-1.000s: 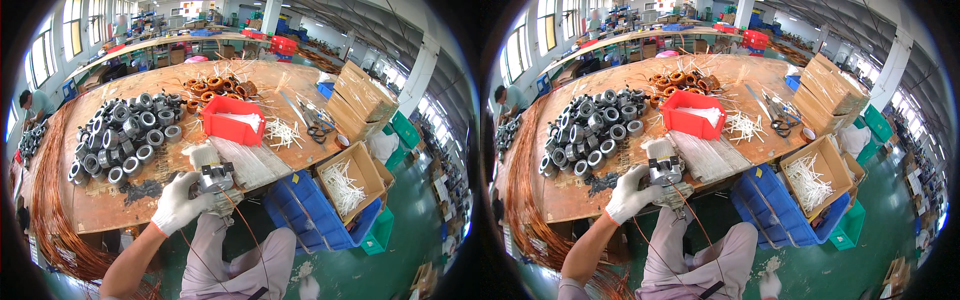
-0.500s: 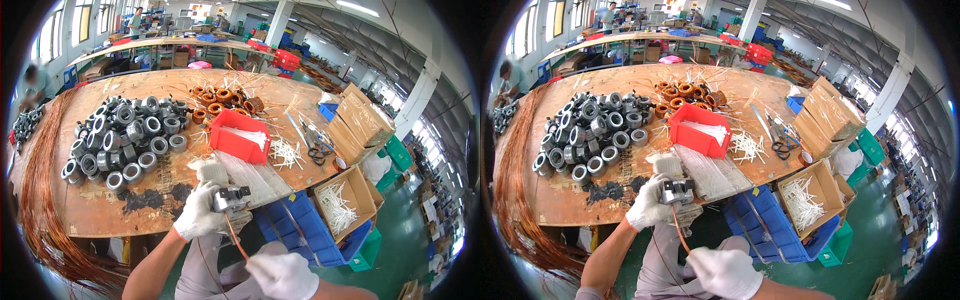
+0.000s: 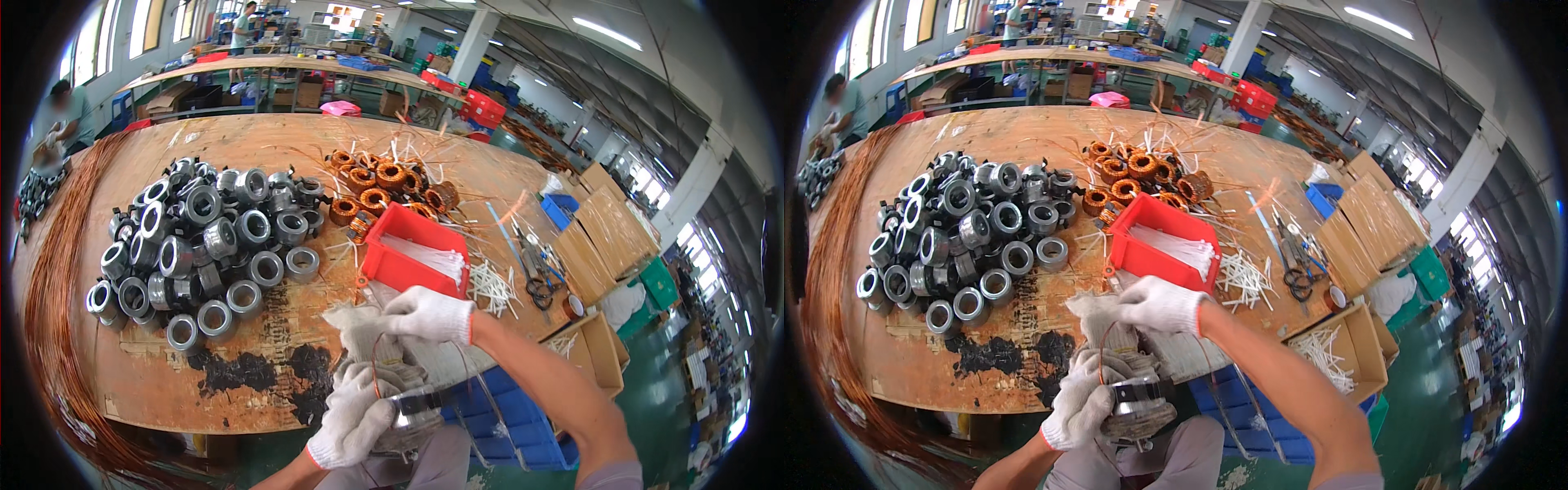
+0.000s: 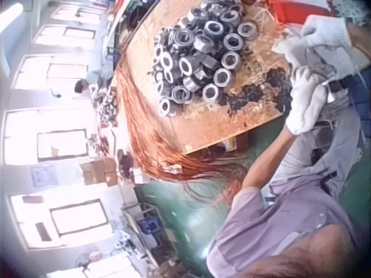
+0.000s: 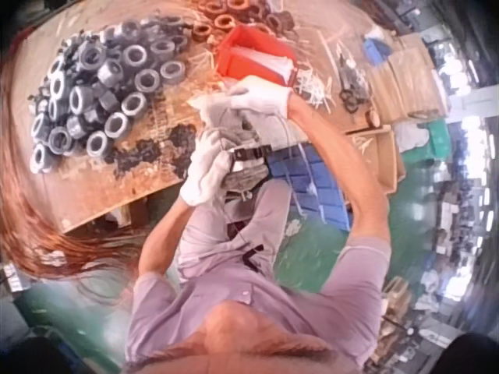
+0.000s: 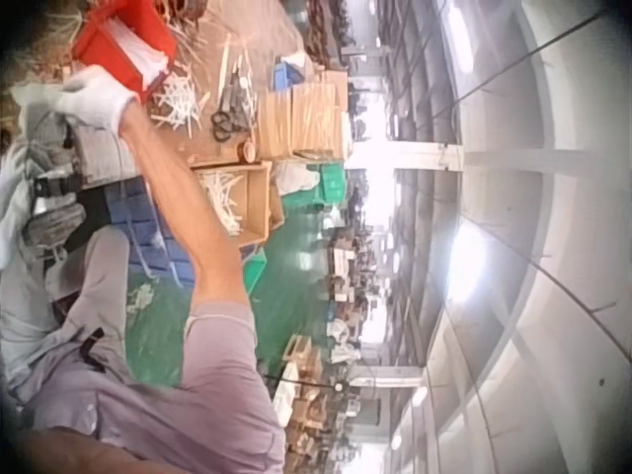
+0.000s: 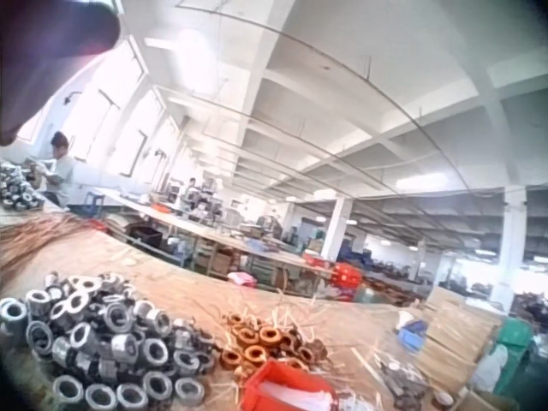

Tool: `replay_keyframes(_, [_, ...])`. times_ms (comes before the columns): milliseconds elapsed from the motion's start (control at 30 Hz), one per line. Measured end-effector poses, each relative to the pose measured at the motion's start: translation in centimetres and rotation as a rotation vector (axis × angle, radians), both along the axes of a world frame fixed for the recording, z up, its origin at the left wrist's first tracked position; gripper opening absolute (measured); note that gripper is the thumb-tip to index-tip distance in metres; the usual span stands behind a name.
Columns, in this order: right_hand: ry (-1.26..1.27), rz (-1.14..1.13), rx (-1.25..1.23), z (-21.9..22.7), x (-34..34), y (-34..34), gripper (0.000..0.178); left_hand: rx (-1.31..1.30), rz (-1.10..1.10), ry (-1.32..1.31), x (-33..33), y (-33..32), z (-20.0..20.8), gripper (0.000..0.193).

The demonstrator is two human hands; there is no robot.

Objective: The person clamps a metal core into a bench vise, threads copper wire through the core, and winds the wire around it using a hand tool.

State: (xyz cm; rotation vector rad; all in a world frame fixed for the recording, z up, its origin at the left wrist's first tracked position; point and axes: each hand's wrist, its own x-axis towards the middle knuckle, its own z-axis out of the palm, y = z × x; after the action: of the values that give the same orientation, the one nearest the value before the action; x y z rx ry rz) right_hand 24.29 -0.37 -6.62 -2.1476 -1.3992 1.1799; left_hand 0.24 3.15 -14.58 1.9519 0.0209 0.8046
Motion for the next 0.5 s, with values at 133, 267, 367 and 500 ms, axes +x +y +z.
replay_keyframes(133, [-0.457,-0.105,0.106,-5.2,1.4,0.3,0.032,-0.103,-0.066,0.045,-0.4,0.2,0.6,0.029])
replay_keyframes(267, [-0.665,0.015,0.098,-9.5,1.1,-0.7,0.026,-0.172,-0.105,0.114,0.1,0.4,-0.3,0.034])
replay_keyframes(367, [-0.857,-0.039,0.082,-9.5,1.3,-2.4,0.024,-0.158,-0.095,0.155,0.8,0.1,-0.4,0.043])
replay_keyframes(500, [-0.986,-0.293,0.58,-4.7,-1.5,-7.9,0.021,-0.272,-0.043,0.114,0.1,0.2,0.5,0.033])
